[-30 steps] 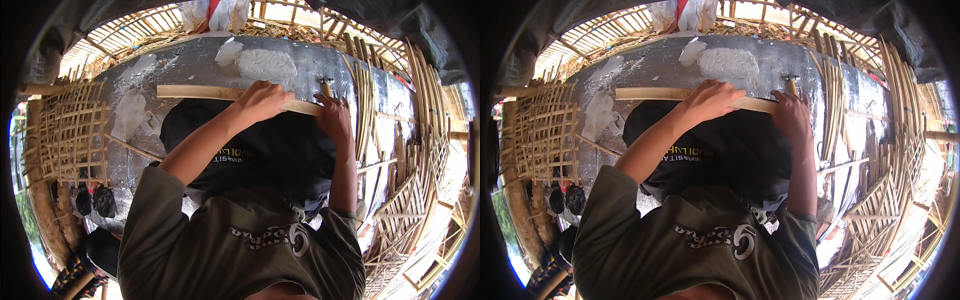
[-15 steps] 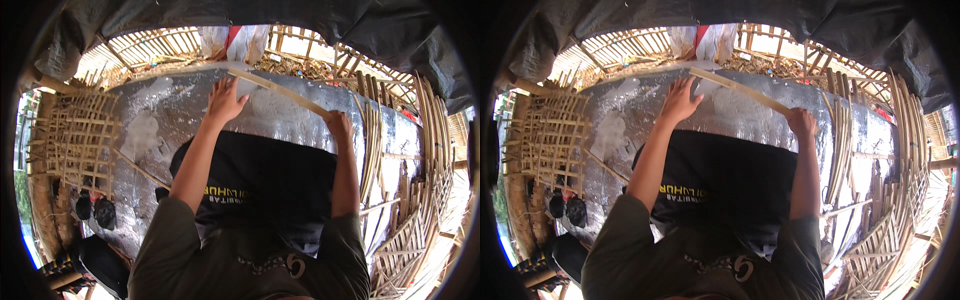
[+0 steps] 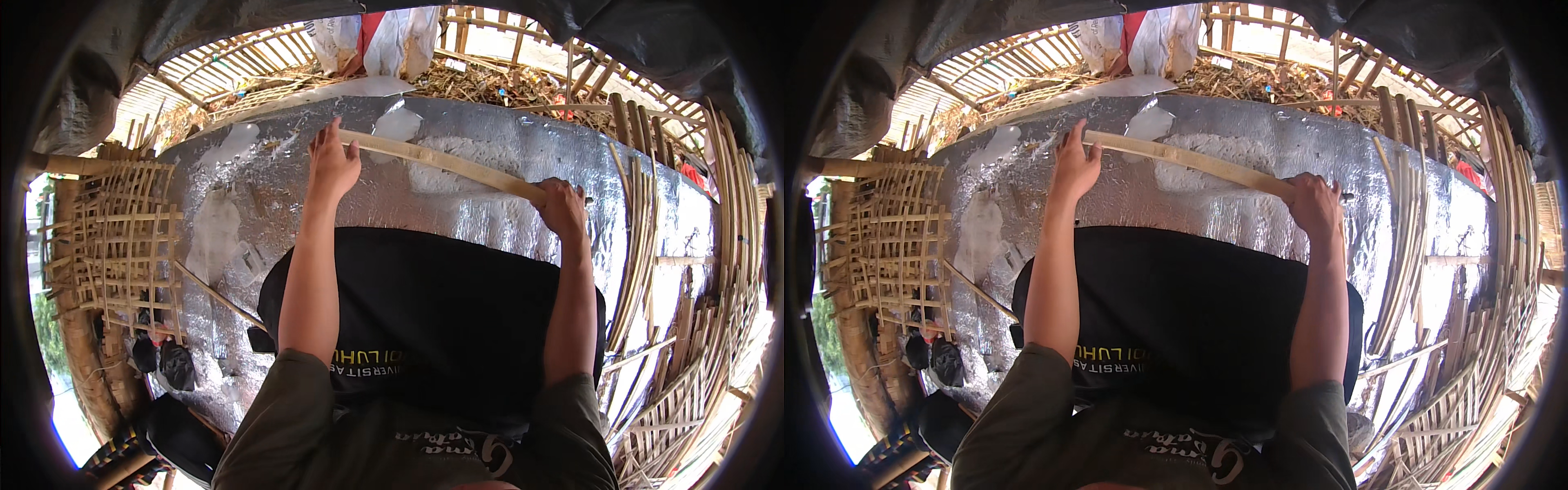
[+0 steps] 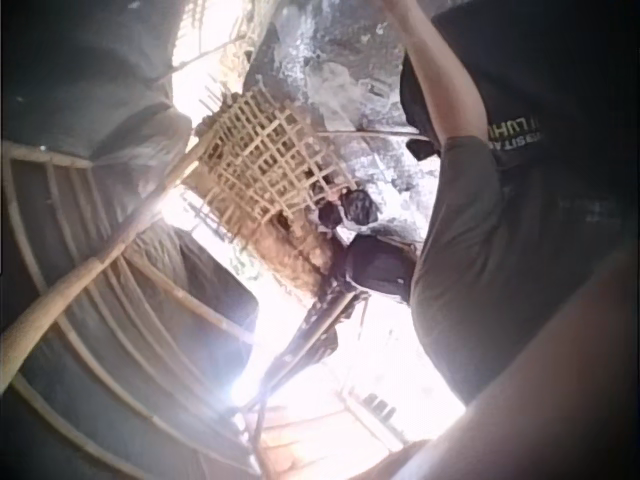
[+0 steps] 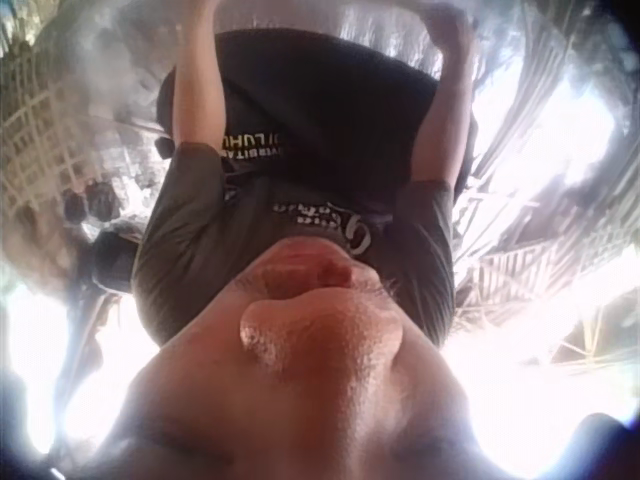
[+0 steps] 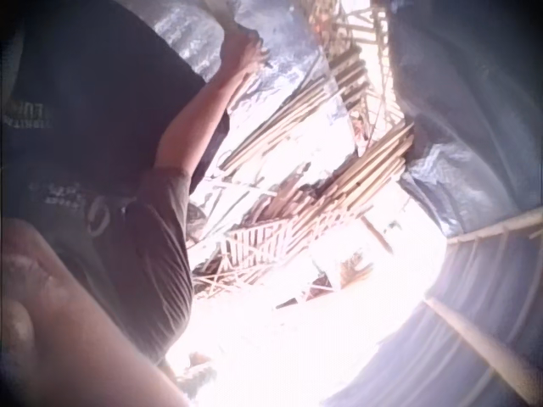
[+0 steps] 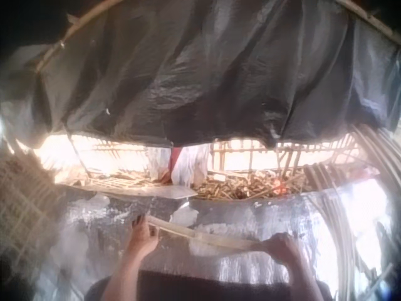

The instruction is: The person uses a large blade to shave and thin bamboo strips, holding the bamboo against their lap and pulling the blade along the surface.

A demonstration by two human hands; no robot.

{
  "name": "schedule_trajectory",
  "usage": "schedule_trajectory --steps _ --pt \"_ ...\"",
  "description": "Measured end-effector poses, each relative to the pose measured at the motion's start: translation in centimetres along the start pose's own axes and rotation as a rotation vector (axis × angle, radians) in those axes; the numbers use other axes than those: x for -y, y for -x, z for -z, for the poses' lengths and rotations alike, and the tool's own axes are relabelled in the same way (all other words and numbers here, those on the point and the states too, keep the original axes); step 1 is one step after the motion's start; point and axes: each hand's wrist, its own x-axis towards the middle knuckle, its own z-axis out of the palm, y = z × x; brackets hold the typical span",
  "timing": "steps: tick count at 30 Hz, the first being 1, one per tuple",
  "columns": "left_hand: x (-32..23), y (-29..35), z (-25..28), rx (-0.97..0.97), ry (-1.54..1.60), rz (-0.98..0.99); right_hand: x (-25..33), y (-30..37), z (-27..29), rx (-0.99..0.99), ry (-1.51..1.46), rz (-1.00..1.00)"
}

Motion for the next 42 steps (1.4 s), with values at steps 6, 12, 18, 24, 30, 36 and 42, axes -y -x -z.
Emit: schedule_trajectory --steps 6,12,18,24,30,36,42 --pt "-0.7 0.8 0.3 0.137 -0.091 -0.008 0.9 0.4 0.9 0.055 -0.073 -0.066" --pt "1.3 0.2 1.5 0.331 -0.088 0.237 1.4 0.2 0.3 -0.024 -0.029 -0.128" --pt "0.9 -0.5 2.3 0.619 -0.169 0.269 0.4 0.2 -1.1 -0.025 -0.007 -0.151" --pt "1.9 0.9 1.9 0.609 -0.068 0.143 -0.1 0.3 -1.3 -0.124 -0.032 -0.118" --pt "1.3 0.9 2.4 0.725 -0.083 0.117 -0.1 1.3 0.2 -0.095 0.066 -0.232" --pt "0.6 1.0 2.5 0.702 -0.084 0.128 -1.6 1.1 -0.3 0.012 0.042 -0.241" --pt "0.7 1.0 2.4 0.711 -0.075 0.112 -1.1 0.6 -0.7 -0.096 -0.203 0.078"
